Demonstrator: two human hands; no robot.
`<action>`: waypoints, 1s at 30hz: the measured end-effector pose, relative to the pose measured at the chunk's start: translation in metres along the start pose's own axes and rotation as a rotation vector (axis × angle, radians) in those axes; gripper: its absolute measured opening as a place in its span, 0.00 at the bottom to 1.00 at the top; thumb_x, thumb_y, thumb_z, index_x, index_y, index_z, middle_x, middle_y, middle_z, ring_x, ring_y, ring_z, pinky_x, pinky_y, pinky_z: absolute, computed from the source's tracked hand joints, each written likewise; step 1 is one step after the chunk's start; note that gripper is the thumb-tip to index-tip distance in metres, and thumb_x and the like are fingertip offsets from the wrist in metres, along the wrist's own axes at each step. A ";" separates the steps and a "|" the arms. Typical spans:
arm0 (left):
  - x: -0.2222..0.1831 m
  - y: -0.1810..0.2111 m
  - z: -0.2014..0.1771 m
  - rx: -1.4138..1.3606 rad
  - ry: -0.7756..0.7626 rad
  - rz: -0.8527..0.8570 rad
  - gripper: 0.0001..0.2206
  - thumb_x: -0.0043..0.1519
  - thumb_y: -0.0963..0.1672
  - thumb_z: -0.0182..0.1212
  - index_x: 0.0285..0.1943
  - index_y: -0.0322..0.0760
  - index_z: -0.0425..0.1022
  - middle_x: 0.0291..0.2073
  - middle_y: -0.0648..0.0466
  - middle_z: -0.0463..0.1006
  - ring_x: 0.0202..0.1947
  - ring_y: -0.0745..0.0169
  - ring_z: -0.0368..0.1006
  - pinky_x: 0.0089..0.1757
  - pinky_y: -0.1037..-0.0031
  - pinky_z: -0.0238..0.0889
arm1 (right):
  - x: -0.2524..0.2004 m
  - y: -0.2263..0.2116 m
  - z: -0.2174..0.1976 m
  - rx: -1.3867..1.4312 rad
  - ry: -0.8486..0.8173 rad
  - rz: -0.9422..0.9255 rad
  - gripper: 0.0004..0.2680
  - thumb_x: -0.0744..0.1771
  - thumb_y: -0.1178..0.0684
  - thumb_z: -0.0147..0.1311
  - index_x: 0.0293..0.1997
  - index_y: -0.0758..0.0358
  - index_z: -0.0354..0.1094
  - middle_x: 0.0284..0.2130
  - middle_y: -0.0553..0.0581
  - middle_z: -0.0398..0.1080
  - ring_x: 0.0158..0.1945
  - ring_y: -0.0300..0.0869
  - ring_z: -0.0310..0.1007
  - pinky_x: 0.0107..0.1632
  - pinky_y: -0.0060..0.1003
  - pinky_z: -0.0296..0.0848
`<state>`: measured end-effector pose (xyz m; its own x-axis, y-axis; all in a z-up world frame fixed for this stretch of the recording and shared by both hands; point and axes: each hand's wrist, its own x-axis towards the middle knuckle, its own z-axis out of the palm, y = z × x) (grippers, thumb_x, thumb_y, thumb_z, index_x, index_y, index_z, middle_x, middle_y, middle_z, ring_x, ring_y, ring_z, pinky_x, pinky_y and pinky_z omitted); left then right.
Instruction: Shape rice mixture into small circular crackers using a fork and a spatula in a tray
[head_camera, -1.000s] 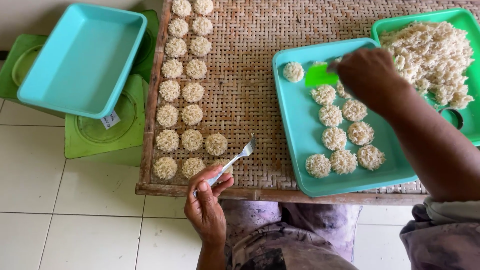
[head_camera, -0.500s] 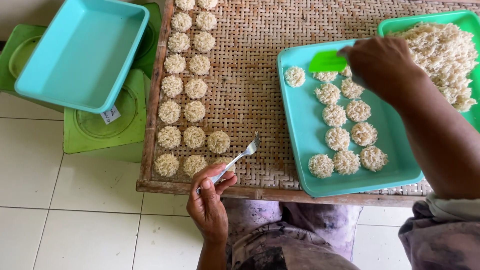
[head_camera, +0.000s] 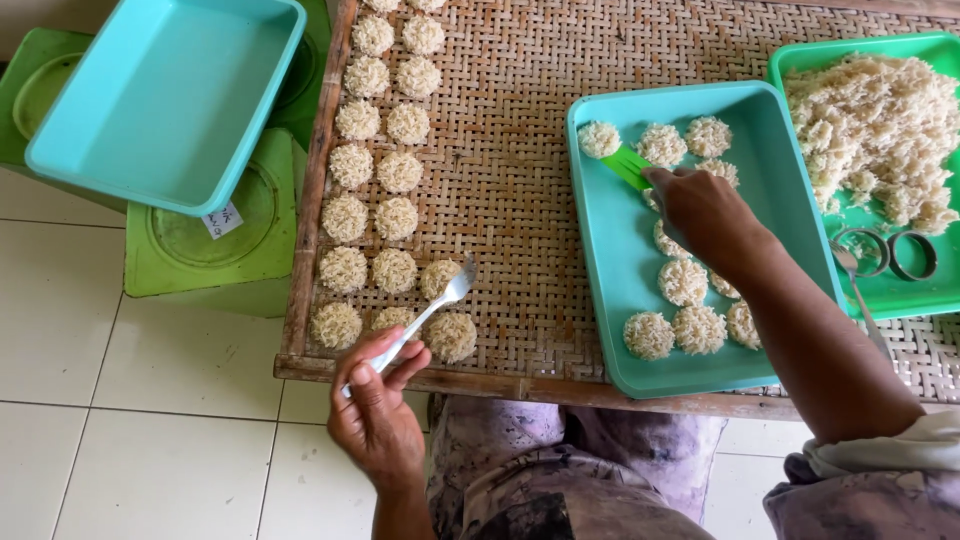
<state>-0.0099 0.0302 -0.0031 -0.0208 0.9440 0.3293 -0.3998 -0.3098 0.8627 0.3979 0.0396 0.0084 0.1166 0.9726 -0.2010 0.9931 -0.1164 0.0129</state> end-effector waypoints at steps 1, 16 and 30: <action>0.001 0.002 -0.004 0.002 0.002 0.001 0.11 0.74 0.42 0.47 0.55 0.31 0.73 0.50 0.41 0.79 0.44 0.54 0.81 0.45 0.74 0.84 | 0.003 -0.004 -0.001 0.000 0.000 -0.003 0.16 0.66 0.66 0.52 0.62 0.71 0.60 0.29 0.63 0.73 0.19 0.40 0.70 0.18 0.28 0.75; 0.046 0.016 -0.031 0.094 0.201 0.090 0.12 0.74 0.45 0.47 0.55 0.31 0.72 0.50 0.43 0.79 0.44 0.55 0.81 0.47 0.71 0.83 | -0.015 -0.043 -0.036 0.161 0.442 -0.256 0.12 0.73 0.65 0.52 0.66 0.74 0.70 0.46 0.72 0.77 0.32 0.49 0.76 0.27 0.35 0.77; 0.053 -0.056 0.019 0.160 -0.125 0.051 0.11 0.73 0.42 0.43 0.51 0.31 0.73 0.48 0.42 0.77 0.41 0.56 0.80 0.41 0.66 0.82 | 0.023 -0.164 -0.063 0.235 -0.008 -0.362 0.16 0.68 0.62 0.48 0.65 0.60 0.65 0.38 0.67 0.76 0.32 0.52 0.80 0.39 0.43 0.81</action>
<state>0.0289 0.0957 -0.0264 0.0809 0.9083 0.4103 -0.2506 -0.3799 0.8904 0.2384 0.0941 0.0633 -0.2400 0.9577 -0.1589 0.9402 0.1886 -0.2835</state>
